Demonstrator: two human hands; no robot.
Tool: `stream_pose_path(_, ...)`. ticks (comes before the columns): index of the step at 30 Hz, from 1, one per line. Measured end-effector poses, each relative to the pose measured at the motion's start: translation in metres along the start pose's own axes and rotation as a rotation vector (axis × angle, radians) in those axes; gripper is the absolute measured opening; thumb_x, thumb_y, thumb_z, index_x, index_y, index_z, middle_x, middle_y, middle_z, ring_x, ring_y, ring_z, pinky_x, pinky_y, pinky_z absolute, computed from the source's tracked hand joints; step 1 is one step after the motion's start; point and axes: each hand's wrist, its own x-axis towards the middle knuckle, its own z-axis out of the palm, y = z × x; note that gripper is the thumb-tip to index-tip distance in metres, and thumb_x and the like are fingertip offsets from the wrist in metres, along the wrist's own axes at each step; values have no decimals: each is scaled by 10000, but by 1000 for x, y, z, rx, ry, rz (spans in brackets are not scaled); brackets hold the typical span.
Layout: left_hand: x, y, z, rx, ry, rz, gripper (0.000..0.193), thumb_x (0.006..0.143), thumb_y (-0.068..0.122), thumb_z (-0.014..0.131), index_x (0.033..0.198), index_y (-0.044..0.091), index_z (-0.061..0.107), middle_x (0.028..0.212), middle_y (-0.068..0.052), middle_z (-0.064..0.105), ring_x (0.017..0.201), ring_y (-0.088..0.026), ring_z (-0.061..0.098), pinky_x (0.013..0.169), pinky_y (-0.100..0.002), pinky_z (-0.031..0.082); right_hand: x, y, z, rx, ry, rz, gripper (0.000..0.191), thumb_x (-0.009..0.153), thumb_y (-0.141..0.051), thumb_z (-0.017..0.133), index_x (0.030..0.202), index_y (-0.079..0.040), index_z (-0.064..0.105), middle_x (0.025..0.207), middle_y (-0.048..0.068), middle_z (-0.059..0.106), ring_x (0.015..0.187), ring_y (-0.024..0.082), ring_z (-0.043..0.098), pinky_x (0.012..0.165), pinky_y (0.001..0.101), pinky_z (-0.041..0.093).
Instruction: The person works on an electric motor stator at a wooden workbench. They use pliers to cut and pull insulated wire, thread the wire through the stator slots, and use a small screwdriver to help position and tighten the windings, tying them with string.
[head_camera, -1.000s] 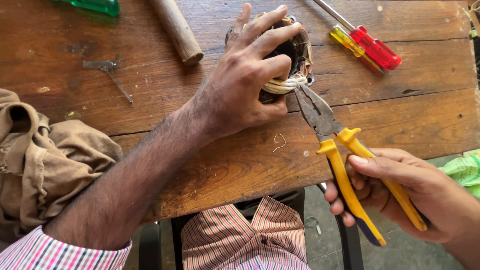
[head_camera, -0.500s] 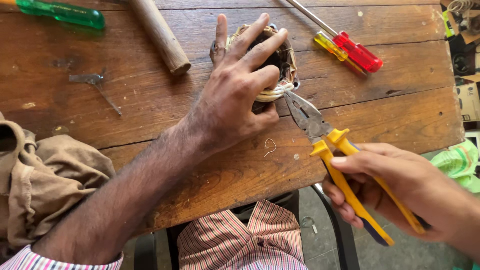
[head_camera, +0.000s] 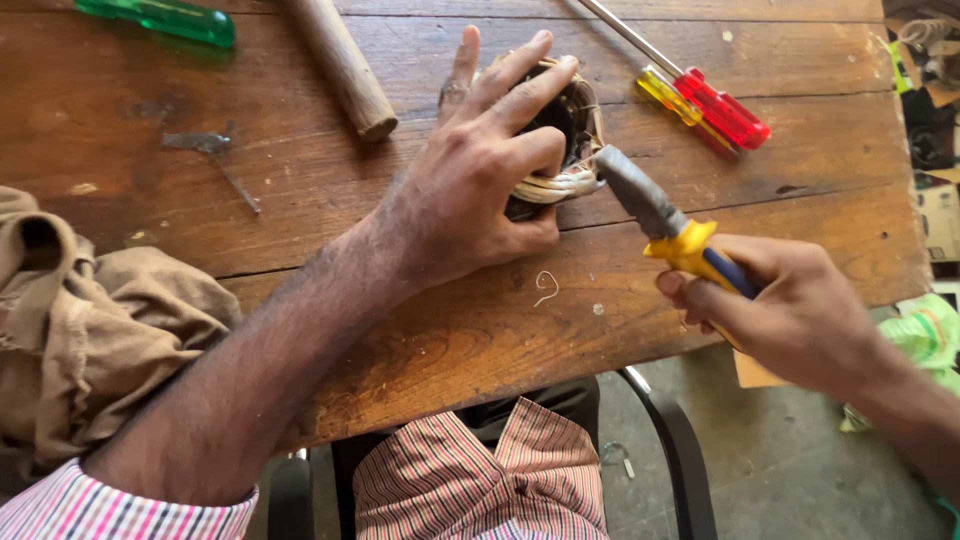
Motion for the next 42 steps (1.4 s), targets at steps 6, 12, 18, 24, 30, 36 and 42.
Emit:
stream_pose_path(6,-1,0,-2,11,14,13,329,796,214,881,953,63,634,1590,-236,428,1559,-408,267,1307,-641,26,7,10,-12,541,-186,42,401,951,-321,693,1155,24,695,943,122,765,823,217,732,746,395,605)
stream_pose_path(12,5,10,9,134,118,-14,348,872,282,862,1143,113,724,1574,-218,430,1525,-396,310,1279,-694,74,35,14,-33,-2,137,32,393,961,-368,721,1153,-26,753,988,237,718,851,340,683,756,483,546)
stream_pose_path(18,10,29,10,178,168,2,118,952,227,833,985,128,780,1560,-175,487,1495,-357,388,1283,-700,183,66,15,-33,-457,462,-337,432,883,-393,795,1169,-69,768,1142,154,697,944,296,692,822,438,554)
stream_pose_path(24,20,28,-6,-100,225,-389,91,927,209,792,925,118,802,1530,-199,550,1482,-372,428,1268,-598,304,85,29,-37,-625,663,-621,312,935,-309,831,1054,-27,775,1148,167,698,1084,317,674,911,435,549)
stream_pose_path(30,41,12,-6,165,71,-532,101,833,215,830,798,122,820,1562,-236,447,1467,-437,323,1224,-630,223,91,-15,-34,-226,713,-1129,67,1075,-35,650,1135,-16,674,1227,111,659,1141,199,632,996,322,515)
stream_pose_path(36,58,8,-5,38,-143,-563,88,769,217,806,796,136,827,1613,-248,270,1484,-462,178,1158,-660,130,112,-29,-7,-56,770,-1506,179,784,0,771,846,-5,603,796,123,617,724,237,596,639,375,495)
stream_pose_path(42,53,6,1,-121,-205,-623,126,800,284,792,875,206,857,1686,-200,214,1554,-426,143,1213,-617,144,117,-9,0,-328,610,-1506,235,811,-95,868,854,-24,648,760,74,638,667,242,599,609,375,481)
